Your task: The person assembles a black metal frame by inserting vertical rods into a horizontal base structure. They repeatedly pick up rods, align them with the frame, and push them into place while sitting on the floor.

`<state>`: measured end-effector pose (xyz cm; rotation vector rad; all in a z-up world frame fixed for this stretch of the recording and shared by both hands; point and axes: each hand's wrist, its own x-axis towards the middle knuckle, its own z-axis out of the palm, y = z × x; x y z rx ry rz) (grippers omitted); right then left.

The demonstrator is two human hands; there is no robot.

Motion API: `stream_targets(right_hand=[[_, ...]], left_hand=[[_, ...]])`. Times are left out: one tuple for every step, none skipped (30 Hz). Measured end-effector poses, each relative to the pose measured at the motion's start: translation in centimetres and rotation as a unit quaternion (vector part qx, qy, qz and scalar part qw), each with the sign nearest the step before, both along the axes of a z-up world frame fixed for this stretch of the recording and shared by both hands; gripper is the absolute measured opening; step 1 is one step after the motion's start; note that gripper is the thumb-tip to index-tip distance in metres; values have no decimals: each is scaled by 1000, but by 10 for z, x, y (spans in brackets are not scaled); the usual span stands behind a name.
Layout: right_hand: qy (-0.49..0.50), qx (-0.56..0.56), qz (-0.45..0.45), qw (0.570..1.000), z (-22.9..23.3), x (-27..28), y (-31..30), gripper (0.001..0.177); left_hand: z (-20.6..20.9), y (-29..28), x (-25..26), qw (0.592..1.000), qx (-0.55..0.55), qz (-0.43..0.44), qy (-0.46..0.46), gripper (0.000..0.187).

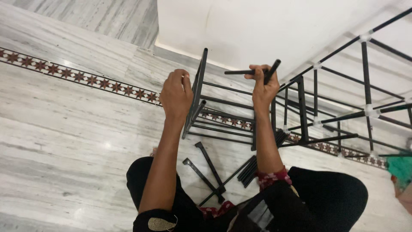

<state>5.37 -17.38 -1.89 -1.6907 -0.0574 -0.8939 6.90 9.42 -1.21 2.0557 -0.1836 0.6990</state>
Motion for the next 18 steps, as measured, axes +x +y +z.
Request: stream_targets(right_hand=[[-14, 14, 14, 1000, 5, 26, 5, 25], [-27, 28, 28, 999, 9, 50, 11, 25], [-16, 0, 14, 1000, 10, 69, 16, 26], [-5, -28, 1, 1000, 11, 87, 20, 26], [8, -54, -14, 998, 8, 100, 24, 27], [38, -63, -21, 997, 5, 111, 27, 26], [68, -72, -28, 995, 1, 120, 31, 26], [97, -80, -34, 991, -2, 128, 33, 26], [84, -88, -28, 992, -4, 135, 34, 26], [71, -95, -22, 993, -6, 141, 34, 26], [57, -102, -16, 993, -6, 147, 35, 26], [49, -103, -14, 993, -6, 152, 35, 26], [42, -105, -13, 993, -7, 155, 35, 26], [36, -107, -12, 994, -7, 158, 36, 27], [35, -105, -4, 994, -7, 160, 35, 26], [34, -103, 4, 994, -7, 162, 35, 26], [32, -101, 10, 994, -6, 165, 36, 25], [40, -115, 11, 992, -6, 166, 36, 24]], left_hand=[[-9, -2, 6, 997, 70, -16, 32, 8], [-19, -5, 11, 988, 139, -32, 65, 7], [-29, -9, 16, 971, 210, -51, 100, 7], [-41, -10, 13, 959, 259, -59, 97, 8], [-54, -10, 7, 944, 310, -69, 96, 11], [-63, -12, 6, 932, 315, -90, 153, 10], [-70, -13, 5, 918, 319, -111, 209, 9], [-76, -13, 4, 900, 322, -131, 264, 8], [-79, -15, 4, 900, 324, -133, 258, 11], [-81, -17, 3, 901, 325, -135, 253, 13], [-81, -19, 4, 902, 327, -136, 246, 16], [-80, -19, 5, 893, 331, -142, 270, 15], [-79, -20, 5, 883, 334, -150, 295, 14], [-78, -20, 5, 872, 338, -158, 319, 13], [-76, -20, 4, 870, 342, -159, 317, 14], [-75, -21, 3, 868, 347, -160, 316, 15], [-73, -21, 2, 867, 352, -162, 312, 16], [-71, -21, 1, 855, 355, -175, 335, 26]])
